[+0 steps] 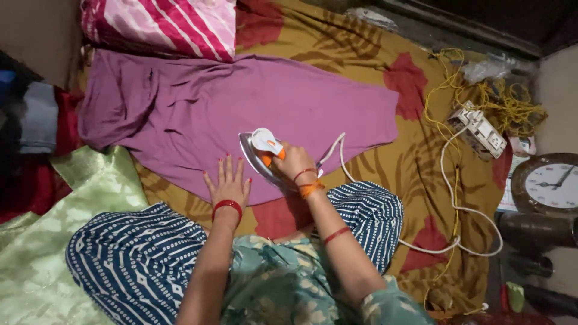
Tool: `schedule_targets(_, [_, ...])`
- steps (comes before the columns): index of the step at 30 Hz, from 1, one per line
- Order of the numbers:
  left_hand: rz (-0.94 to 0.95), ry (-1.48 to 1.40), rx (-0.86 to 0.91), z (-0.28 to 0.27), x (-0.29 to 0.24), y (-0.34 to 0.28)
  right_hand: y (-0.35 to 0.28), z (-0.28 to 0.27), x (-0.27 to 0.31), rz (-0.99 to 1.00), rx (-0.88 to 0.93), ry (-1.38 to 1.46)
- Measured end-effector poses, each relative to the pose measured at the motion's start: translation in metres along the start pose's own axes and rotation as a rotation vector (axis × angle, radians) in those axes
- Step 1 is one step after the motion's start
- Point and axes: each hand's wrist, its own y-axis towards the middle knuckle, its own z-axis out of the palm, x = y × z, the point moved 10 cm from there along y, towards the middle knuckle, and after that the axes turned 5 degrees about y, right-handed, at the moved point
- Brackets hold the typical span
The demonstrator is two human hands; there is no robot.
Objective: Ironing and folding a purple garment on a bed.
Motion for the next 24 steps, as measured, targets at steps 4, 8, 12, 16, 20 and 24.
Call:
schedule_targets(4, [-0.002,-0.002,-0.02,0.001,0.003,-0.007,0.021,0.001,-0.006,-0.059,-0.03,0.025])
schedule_targets(8, [0.015,0.009,-0.007,0.0,0.005,-0.008,0.021,-0.007,-0.008,-0.063,-0.054,0.062])
schedule_targets(12, [0.024,-0.027,0.036,0.003,0.007,-0.011,0.004,-0.004,-0.019,-0.098,-0.025,0.041])
schedule_targets(16, [0.031,-0.024,0.024,-0.002,0.003,-0.009,-0.019,-0.016,-0.033,-0.037,-0.013,0.052])
schedule_targets(20, [0.038,0.025,0.022,0.007,0.004,-0.013,-0.018,-0.018,-0.043,-0.023,0.014,-0.043])
schedule_targets(24, [0.046,0.019,-0.032,0.004,0.003,-0.01,0.003,-0.039,-0.041,-0.062,-0.015,-0.114])
